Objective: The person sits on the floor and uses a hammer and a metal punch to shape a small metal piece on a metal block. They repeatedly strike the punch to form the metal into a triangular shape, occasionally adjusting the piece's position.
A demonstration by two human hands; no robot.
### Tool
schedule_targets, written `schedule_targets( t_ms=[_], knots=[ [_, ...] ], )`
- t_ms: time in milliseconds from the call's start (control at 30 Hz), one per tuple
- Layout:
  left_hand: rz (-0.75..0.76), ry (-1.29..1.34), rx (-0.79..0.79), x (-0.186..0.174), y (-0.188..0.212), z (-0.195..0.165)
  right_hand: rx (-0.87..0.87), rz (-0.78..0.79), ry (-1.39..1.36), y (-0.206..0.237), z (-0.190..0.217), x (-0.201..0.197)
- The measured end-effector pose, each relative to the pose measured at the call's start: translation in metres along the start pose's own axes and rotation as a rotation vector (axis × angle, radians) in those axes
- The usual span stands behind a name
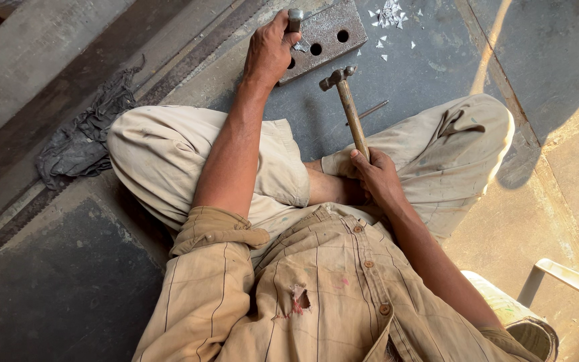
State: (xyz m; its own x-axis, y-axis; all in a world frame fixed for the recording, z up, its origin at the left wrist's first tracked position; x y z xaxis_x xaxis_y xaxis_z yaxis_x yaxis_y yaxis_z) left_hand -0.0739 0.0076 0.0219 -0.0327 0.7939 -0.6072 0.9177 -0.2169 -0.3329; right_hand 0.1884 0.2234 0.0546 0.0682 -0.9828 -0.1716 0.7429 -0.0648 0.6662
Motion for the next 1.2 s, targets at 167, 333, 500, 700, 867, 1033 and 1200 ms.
schedule_targets(
  t_ms=[167,333,500,700,867,1033,1200],
  knots=[
    [-0.016,-0.012,0.037,-0.004,0.001,-0.007,-0.038,-0.075,0.128,0.006,0.008,-0.004],
    [-0.016,-0.012,0.059,-0.009,0.001,-0.015,-0.286,-0.145,0.086,0.019,0.047,-0.016],
    [-0.034,-0.007,0.068,-0.009,0.003,-0.020,-0.908,-0.195,-0.101,0.071,0.123,-0.039],
    [-0.066,-0.020,0.103,-0.005,0.005,-0.021,-1.375,-0.316,-0.298,0.090,0.154,-0.046],
    [-0.017,-0.041,0.057,0.000,0.002,-0.018,-0.473,-0.222,0.650,0.006,0.114,-0.001],
    [-0.064,-0.027,0.008,-0.008,-0.002,-0.019,-0.207,-0.123,0.263,0.002,0.073,-0.003],
    [-0.097,0.165,-0.094,-0.010,-0.005,-0.014,0.028,-0.013,0.031,0.017,0.010,-0.005]
  ],
)
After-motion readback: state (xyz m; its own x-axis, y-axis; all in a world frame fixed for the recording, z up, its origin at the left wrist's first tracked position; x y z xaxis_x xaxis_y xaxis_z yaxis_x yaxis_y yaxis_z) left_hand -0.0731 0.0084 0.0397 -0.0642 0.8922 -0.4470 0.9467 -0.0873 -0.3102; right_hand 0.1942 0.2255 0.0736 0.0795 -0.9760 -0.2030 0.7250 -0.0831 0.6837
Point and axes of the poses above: each hand's wrist, its own y-axis away from the middle knuckle, its own x-axis out of the palm, z = x × y, the point moved 8 cm from there along -y, towards the middle knuckle, and after that the axes turned 1 degree about z, right-handed, at the moved point
